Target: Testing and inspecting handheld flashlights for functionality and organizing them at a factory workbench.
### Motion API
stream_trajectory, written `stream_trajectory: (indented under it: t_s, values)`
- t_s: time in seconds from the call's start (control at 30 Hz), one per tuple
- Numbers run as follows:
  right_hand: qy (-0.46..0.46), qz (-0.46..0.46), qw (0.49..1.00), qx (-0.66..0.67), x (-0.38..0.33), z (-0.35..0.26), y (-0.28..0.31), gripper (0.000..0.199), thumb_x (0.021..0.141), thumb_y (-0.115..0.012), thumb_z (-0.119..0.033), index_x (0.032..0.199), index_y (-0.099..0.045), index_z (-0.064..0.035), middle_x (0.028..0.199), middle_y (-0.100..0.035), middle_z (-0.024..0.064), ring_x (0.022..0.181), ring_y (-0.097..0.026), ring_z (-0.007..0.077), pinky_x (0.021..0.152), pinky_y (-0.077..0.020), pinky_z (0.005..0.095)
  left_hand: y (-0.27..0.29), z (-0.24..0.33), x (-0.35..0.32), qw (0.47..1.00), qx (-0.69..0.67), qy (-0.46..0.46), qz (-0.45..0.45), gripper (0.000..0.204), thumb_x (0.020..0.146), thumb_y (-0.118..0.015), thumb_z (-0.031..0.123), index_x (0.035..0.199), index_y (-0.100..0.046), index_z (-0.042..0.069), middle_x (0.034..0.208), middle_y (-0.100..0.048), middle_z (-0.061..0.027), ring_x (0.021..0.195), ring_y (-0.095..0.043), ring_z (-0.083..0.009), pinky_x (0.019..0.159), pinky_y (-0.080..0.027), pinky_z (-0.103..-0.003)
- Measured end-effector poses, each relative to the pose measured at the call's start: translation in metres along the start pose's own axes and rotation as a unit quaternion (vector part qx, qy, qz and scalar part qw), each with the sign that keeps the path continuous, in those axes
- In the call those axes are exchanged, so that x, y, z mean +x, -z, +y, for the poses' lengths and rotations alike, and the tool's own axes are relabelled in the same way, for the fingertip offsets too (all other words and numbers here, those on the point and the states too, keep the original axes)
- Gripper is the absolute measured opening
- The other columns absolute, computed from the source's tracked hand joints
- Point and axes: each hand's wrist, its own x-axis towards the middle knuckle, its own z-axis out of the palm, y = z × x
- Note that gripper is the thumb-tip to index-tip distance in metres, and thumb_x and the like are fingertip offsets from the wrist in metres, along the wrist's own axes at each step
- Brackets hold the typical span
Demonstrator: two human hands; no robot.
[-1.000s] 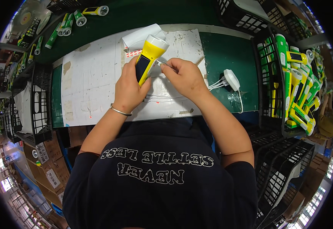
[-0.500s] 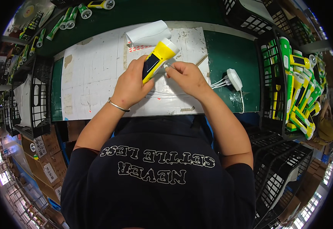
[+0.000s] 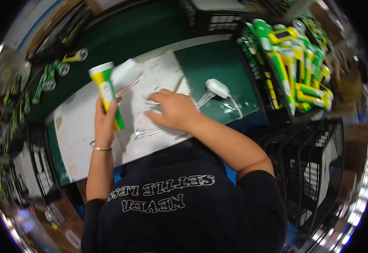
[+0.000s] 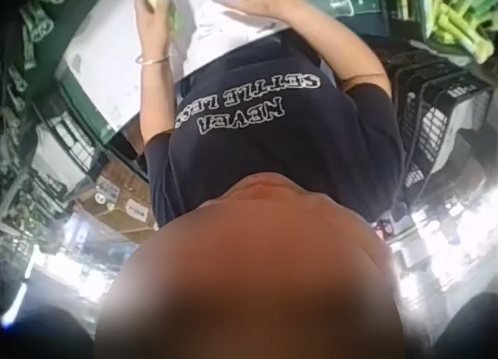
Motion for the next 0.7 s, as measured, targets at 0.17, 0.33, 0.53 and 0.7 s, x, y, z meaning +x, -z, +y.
stream_trajectory:
  t_s: [0.17,0.33,0.53,0.7]
  values:
    - [-0.078,-0.081,0.986,0.126,-0.006,-0.009,0.003,0.055,0.071,-0.072,-0.051,0.098,-0.063,-0.0033,0.095,-0.065,0.0146,0.082,-0.065,0.0331,0.073,-0.0511,0.0416,-0.041,0.019,-0.01,0.951,-0.259,-0.017,-0.171,0.064,0.096,-0.052,0.033,0.145,-0.024,0.003,0.139,-0.044,-0.0173,0.131,-0.039,-0.0245,0.108,-0.03,-0.038]
    - [-0.115,0.27,0.953,0.071,-0.044,0.051,0.123,0.055,0.072,-0.072,-0.056,0.095,-0.064,-0.0063,0.079,-0.064,0.0118,0.073,-0.064,0.0285,0.067,-0.0504,0.0379,-0.001,0.019,0.019,0.987,-0.097,-0.064,-0.109,0.066,0.095,-0.048,0.046,0.147,-0.027,0.01,0.145,-0.038,-0.0138,0.135,-0.033,-0.025,0.108,-0.027,-0.043]
    - [-0.459,0.255,0.76,-0.382,-0.138,0.183,0.281,0.078,0.08,-0.053,-0.068,0.117,-0.06,0.0002,0.109,-0.062,0.027,0.102,-0.059,0.0426,0.087,-0.0456,0.0478,0.087,-0.032,0.11,0.985,0.148,-0.056,0.063,0.059,0.085,-0.065,0.025,0.135,-0.044,0.002,0.137,-0.044,-0.0172,0.125,-0.044,-0.0293,0.106,-0.034,-0.038]
    - [-0.504,0.199,0.756,-0.367,-0.167,0.22,0.292,0.079,0.084,-0.049,-0.065,0.126,-0.053,0.002,0.125,-0.055,0.0267,0.119,-0.05,0.0407,0.097,-0.0397,0.0443,0.126,-0.06,0.195,0.902,0.4,0.0,0.161,0.072,0.074,-0.072,0.03,0.137,-0.041,0.015,0.142,-0.028,-0.0233,0.129,-0.034,-0.0424,0.104,-0.037,-0.043]
